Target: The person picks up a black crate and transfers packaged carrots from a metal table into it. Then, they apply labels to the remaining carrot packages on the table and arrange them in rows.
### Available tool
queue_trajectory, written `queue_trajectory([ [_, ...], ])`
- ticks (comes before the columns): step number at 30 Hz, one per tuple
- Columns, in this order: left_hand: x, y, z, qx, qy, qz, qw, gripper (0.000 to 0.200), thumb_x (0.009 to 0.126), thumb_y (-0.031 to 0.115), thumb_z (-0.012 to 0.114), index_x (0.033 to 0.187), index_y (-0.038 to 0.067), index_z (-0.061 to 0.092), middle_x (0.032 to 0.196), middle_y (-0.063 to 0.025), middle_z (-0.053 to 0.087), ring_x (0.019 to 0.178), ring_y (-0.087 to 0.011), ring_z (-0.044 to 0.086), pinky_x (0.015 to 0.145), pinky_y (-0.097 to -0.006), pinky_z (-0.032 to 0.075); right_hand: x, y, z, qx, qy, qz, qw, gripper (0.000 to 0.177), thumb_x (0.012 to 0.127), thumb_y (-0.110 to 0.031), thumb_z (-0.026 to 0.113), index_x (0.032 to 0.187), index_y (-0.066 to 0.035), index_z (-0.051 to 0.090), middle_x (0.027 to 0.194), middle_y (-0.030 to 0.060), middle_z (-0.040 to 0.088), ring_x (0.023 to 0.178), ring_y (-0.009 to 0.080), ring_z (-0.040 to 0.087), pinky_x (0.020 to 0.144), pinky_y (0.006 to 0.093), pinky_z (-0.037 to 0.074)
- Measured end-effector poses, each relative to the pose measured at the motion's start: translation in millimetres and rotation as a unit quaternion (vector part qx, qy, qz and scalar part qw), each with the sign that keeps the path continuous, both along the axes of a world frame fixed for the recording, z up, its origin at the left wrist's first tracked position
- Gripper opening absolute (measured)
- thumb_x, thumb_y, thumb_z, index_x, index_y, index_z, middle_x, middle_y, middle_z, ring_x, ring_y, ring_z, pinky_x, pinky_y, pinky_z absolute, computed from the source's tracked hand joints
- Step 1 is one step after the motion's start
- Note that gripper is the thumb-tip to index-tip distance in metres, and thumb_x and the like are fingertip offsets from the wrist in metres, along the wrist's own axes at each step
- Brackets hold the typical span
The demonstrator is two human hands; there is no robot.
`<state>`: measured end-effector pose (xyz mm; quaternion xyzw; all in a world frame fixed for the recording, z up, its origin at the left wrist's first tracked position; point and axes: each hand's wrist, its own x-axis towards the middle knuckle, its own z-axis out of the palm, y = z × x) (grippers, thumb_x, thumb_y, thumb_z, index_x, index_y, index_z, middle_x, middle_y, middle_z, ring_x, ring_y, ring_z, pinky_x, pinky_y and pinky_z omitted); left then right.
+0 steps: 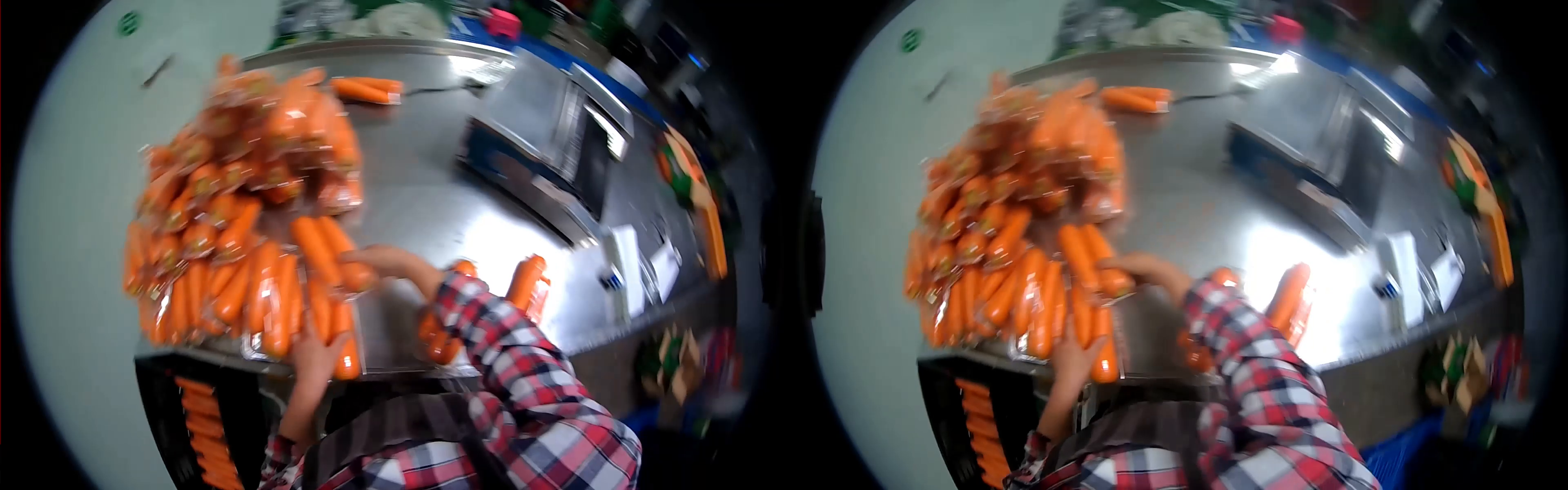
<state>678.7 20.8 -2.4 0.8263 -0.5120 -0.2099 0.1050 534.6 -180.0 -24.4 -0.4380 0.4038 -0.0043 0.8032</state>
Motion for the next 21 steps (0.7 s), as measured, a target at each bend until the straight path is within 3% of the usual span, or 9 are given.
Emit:
queue_trajectory([
  [2, 5.2, -4.1, -3.9, -0.033, 0.047, -0.041, 0.998, 0.087, 0.064, 0.039, 0.073, 0.130, -0.001, 0.032, 0.116, -0.0295, 0.047, 0.106, -0.0447, 0.046, 0.091, -0.0454, 0.038, 15.5, 11.9, -31.4, 0.065, -0.007, -0.048, 0.997, 0.062, 0.069, -0.050, 0.066, 0.099, 0.003, 0.057, 0.081, 0.0119, 0.061, 0.064, 0.0229, 0.060, 0.053, 0.0347, 0.050],
  [4, 8.6, -1.4, -20.2, -0.123, 0.060, -0.080, 0.987, 0.083, 0.068, 0.027, 0.074, 0.131, -0.001, 0.029, 0.116, -0.0267, 0.048, 0.104, -0.0365, 0.050, 0.088, -0.0412, 0.041, 15.5, 25.8, -17.7, 0.017, -0.035, -0.135, 0.990, 0.057, 0.070, -0.041, 0.063, 0.106, 0.003, 0.054, 0.083, 0.0116, 0.061, 0.061, 0.0202, 0.060, 0.049, 0.0300, 0.049],
  [5, 2.6, -2.5, -25.0, -0.139, 0.356, 0.017, 0.924, 0.079, 0.072, 0.018, 0.071, 0.133, -0.001, 0.025, 0.117, -0.0199, 0.047, 0.103, -0.0257, 0.051, 0.087, -0.0335, 0.042, 8.5, 23.6, -22.1, 0.006, -0.049, -0.153, 0.987, 0.058, 0.069, -0.039, 0.064, 0.107, 0.003, 0.053, 0.085, 0.0125, 0.061, 0.065, 0.0208, 0.060, 0.052, 0.0305, 0.049],
  [6, 0.0, -1.4, -21.6, -0.087, 0.440, 0.074, 0.891, 0.073, 0.078, 0.010, 0.066, 0.134, -0.001, 0.021, 0.119, -0.0130, 0.045, 0.103, -0.0184, 0.048, 0.088, -0.0279, 0.041, 1.4, 22.0, -28.2, -0.003, -0.063, -0.167, 0.984, 0.059, 0.068, -0.038, 0.065, 0.108, 0.003, 0.052, 0.088, 0.0134, 0.060, 0.068, 0.0215, 0.060, 0.055, 0.0309, 0.050],
  [8, -13.8, 1.9, -26.1, -0.122, 0.538, 0.160, 0.819, 0.069, 0.080, 0.006, 0.062, 0.134, -0.001, 0.021, 0.121, -0.0130, 0.044, 0.105, -0.0188, 0.047, 0.090, -0.0279, 0.039, -21.0, 24.9, -23.0, -0.024, -0.073, -0.203, 0.976, 0.061, 0.066, -0.034, 0.065, 0.112, 0.004, 0.050, 0.094, 0.0148, 0.058, 0.077, 0.0225, 0.059, 0.063, 0.0319, 0.050],
  [13, -23.2, -9.4, -45.9, -0.146, 0.559, 0.110, 0.809, 0.067, 0.081, 0.002, 0.059, 0.135, -0.001, 0.019, 0.126, -0.0130, 0.040, 0.111, -0.0201, 0.044, 0.092, -0.0289, 0.038, -155.0, 87.4, 42.0, -0.114, -0.012, -0.291, 0.950, 0.065, 0.071, -0.025, 0.062, 0.126, 0.003, 0.039, 0.113, 0.0138, 0.051, 0.104, 0.0217, 0.050, 0.086, 0.0319, 0.043],
  [14, -26.1, -13.5, -50.2, -0.158, 0.556, 0.087, 0.811, 0.067, 0.081, 0.002, 0.058, 0.135, -0.001, 0.019, 0.127, -0.0131, 0.039, 0.113, -0.0204, 0.044, 0.093, -0.0291, 0.038, -190.2, 108.9, 49.0, -0.086, -0.082, -0.342, 0.932, 0.062, 0.073, -0.023, 0.060, 0.126, 0.001, 0.039, 0.113, 0.0135, 0.050, 0.104, 0.0212, 0.050, 0.087, 0.0314, 0.042],
  [16, -30.1, -32.3, -54.3, -0.121, 0.572, 0.051, 0.810, 0.068, 0.080, 0.000, 0.058, 0.135, 0.000, 0.017, 0.132, -0.0141, 0.034, 0.117, -0.0212, 0.041, 0.095, -0.0306, 0.037, -253.0, 148.9, 69.8, -0.129, -0.024, -0.445, 0.886, 0.059, 0.076, -0.018, 0.058, 0.127, 0.001, 0.037, 0.113, 0.0108, 0.052, 0.101, 0.0180, 0.051, 0.087, 0.0288, 0.042],
  [21, -69.7, -69.8, -57.4, -0.027, 0.587, -0.043, 0.808, 0.078, 0.080, 0.001, 0.060, 0.138, 0.000, 0.008, 0.118, -0.0157, 0.050, 0.103, -0.0199, 0.053, 0.086, -0.0294, 0.045, -371.0, 211.5, 31.9, -0.261, 0.227, -0.605, 0.717, 0.045, 0.074, -0.016, 0.057, 0.113, 0.003, 0.046, 0.097, 0.0129, 0.056, 0.081, 0.0150, 0.056, 0.071, 0.0271, 0.047],
])
